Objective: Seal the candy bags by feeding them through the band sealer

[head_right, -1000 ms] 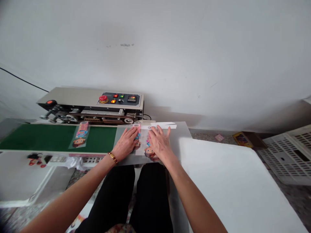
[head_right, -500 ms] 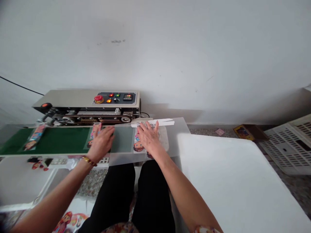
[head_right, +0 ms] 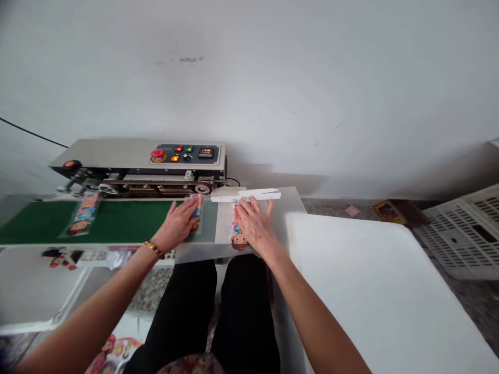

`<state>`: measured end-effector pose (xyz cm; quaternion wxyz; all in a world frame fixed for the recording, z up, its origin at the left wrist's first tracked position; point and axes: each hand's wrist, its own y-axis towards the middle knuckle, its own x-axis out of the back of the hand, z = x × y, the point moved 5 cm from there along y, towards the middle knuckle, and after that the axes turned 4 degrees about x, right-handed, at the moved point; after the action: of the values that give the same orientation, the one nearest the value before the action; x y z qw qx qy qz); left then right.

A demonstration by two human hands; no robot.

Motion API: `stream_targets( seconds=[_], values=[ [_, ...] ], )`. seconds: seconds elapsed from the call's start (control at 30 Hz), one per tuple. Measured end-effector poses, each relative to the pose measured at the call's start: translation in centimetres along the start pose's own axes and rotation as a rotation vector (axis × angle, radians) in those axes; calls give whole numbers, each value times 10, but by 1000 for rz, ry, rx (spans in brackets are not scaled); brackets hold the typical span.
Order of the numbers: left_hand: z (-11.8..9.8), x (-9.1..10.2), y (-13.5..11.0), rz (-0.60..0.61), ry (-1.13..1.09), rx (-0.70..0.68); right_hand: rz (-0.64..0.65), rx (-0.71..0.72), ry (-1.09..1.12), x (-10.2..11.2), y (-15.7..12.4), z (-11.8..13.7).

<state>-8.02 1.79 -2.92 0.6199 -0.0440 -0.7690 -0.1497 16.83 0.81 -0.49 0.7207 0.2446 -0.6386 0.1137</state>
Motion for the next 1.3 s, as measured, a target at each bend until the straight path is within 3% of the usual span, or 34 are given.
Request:
stream_targets(
  seconds=[0.07,0.13,0.23,0.33,0.4,0.47,0.67,0.87,0.93,1.0,1.07,1.2,1.3],
  values=[
    [16,9,-5,-18,51,73,12,18,14,-3,14,12],
    [15,17,-7,-58,72,112,18,39,36,-5,30,24],
    [-24,17,-2,-83,6,-12,4,29,81,-7,46,33],
    [-72,2,8,-47,-67,-167,-17,-12,96,-4,45,27],
    [-87,-8,16,-31,-76,-172,-25,-40,71,-1,34,18],
    [-86,-13,21,-21,-76,-152,-35,-71,32,0,17,5],
    [-47,-9,18,-2,-90,-123,-35,-82,-18,-6,-11,-9],
    [26,7,0,105,-68,-69,-11,-29,48,-15,24,23],
    [45,16,-7,70,-19,-8,-21,-21,75,-19,38,32],
    [48,23,-9,-29,30,60,-29,-15,104,-21,47,37],
    [25,23,-7,-99,29,41,-33,-16,133,-21,51,39],
    [-56,2,7,-29,-66,-190,-62,-50,138,-10,36,26],
    [-81,-10,15,5,-68,-196,-80,-108,93,-3,9,4]
  ],
)
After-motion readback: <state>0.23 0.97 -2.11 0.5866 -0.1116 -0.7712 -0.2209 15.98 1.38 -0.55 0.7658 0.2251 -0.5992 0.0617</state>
